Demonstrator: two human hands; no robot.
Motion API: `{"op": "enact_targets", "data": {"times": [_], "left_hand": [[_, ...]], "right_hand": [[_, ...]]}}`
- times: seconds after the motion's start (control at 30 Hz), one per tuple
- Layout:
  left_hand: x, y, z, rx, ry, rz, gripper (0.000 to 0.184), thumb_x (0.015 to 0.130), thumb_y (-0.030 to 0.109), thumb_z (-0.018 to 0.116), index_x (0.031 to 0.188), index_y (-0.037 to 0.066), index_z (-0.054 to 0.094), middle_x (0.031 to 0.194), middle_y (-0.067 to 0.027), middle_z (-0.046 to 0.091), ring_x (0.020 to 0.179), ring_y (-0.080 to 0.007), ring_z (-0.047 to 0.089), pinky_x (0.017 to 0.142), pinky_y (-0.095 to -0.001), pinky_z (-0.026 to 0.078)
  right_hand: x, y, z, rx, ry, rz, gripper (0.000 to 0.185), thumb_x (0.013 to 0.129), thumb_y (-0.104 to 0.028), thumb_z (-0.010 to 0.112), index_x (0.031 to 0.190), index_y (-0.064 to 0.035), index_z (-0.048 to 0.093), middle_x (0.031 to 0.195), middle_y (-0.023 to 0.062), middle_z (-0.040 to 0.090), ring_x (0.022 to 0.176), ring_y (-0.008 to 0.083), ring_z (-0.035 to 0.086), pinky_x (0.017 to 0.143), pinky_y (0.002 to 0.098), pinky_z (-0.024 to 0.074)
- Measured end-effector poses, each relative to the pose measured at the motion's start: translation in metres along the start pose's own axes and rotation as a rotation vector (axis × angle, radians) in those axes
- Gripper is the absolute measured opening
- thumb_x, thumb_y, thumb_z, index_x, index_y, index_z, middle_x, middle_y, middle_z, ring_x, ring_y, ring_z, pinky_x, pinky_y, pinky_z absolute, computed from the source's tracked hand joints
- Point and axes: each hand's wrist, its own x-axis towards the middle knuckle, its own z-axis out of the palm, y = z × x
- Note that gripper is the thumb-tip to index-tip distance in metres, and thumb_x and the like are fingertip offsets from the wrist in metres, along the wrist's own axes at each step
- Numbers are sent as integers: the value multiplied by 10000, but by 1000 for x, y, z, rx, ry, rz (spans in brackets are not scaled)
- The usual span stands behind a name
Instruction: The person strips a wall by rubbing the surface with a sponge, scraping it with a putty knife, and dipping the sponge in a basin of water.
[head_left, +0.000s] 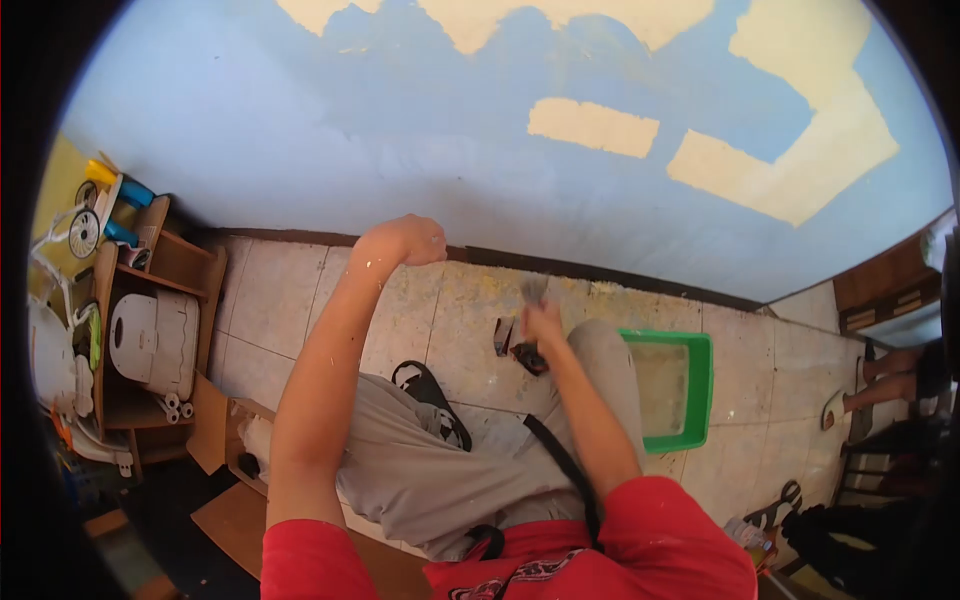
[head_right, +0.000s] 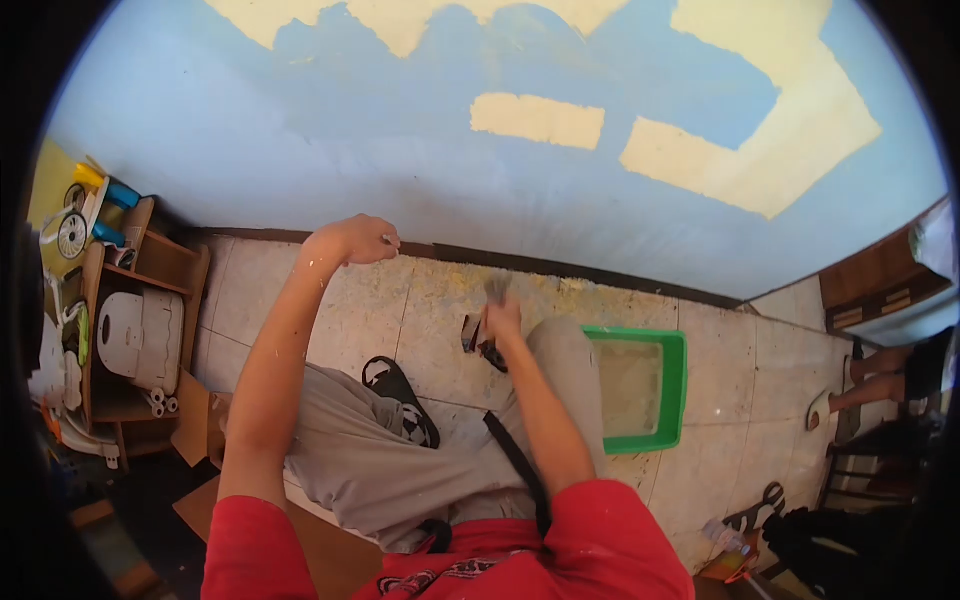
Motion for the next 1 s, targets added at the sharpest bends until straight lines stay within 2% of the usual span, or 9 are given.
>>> {"op": "enact_targets", "data": {"times": [0.03, 0.1, 0.17, 0.27, 0.4, 0.47, 0.57, 0.77, 1.0], "left_hand": [[2, -1, -2, 105, -19, 18, 396, 851, 336, 592, 1202, 158, 628, 1128, -90, 675, 994, -263, 639, 808, -405, 541], [7, 1, 15, 172, -47, 29, 404, 844, 337, 598, 1208, 163, 629, 1150, -102, 671, 1047, -289, 632, 875, -417, 522], [14, -3, 15, 105, -27, 133, 425, 828, 337, 614, 1215, 164, 632, 1182, -125, 658, 1112, -319, 608, 962, -419, 471], [10, -2, 24, 70, -60, 142, 410, 835, 305, 571, 1219, 176, 640, 1223, -114, 635, 1116, -308, 604, 912, -450, 500], [18, -2, 30, 130, -33, 172, 425, 834, 308, 584, 1241, 196, 627, 1198, -107, 645, 1105, -299, 612, 912, -448, 503], [15, 5, 27, 96, -17, 178, 447, 832, 311, 608, 1239, 128, 614, 1179, -133, 658, 1108, -313, 609, 944, -410, 483], [22, 10, 28, 94, -60, 206, 444, 833, 304, 604, 1238, 123, 614, 1178, -125, 659, 1098, -312, 614, 939, -407, 483], [24, 11, 30, 107, -55, 258, 440, 839, 305, 603, 1233, 110, 612, 1125, -134, 679, 1064, -319, 628, 917, -408, 491], [32, 5, 33, 117, -31, 337, 422, 841, 314, 622, 1210, 109, 618, 1057, -131, 695, 1024, -327, 640, 901, -409, 496]], "right_hand": [[11, 35, 13, -193, 49, 293, 243, 962, -235, 557, 1026, -1, 559, 597, 51, 523, 422, 174, 504, 399, 309, 385], [-9, 1, 23, 256, -313, 76, 145, 931, -166, 583, 922, -41, 510, 698, 42, 548, 529, 126, 528, 449, 302, 426], [-2, -9, 27, 142, -304, 6, 149, 933, -167, 578, 922, -43, 496, 727, 40, 542, 539, 124, 520, 452, 301, 425], [2, -1, 27, -50, -278, -39, 151, 940, -182, 562, 926, -39, 515, 721, 36, 530, 542, 131, 508, 456, 309, 431], [17, 12, 27, -183, -254, 146, 247, 979, -254, 510, 946, -22, 589, 689, 38, 536, 520, 145, 502, 452, 315, 430], [20, 16, 27, -222, -257, 86, 323, 995, -296, 477, 988, 10, 579, 686, 67, 565, 497, 157, 517, 446, 321, 438], [18, 15, 27, -304, -298, -47, 377, 1013, -348, 433, 992, -12, 602, 679, 44, 541, 504, 144, 505, 455, 314, 434], [17, 16, 28, -389, -296, -38, 425, 1008, -391, 430, 995, -5, 608, 666, 54, 542, 489, 142, 505, 444, 320, 429], [32, 26, 29, -381, -289, -59, 366, 1000, -333, 473, 971, 6, 610, 658, 58, 568, 458, 146, 518, 425, 313, 433]]}}
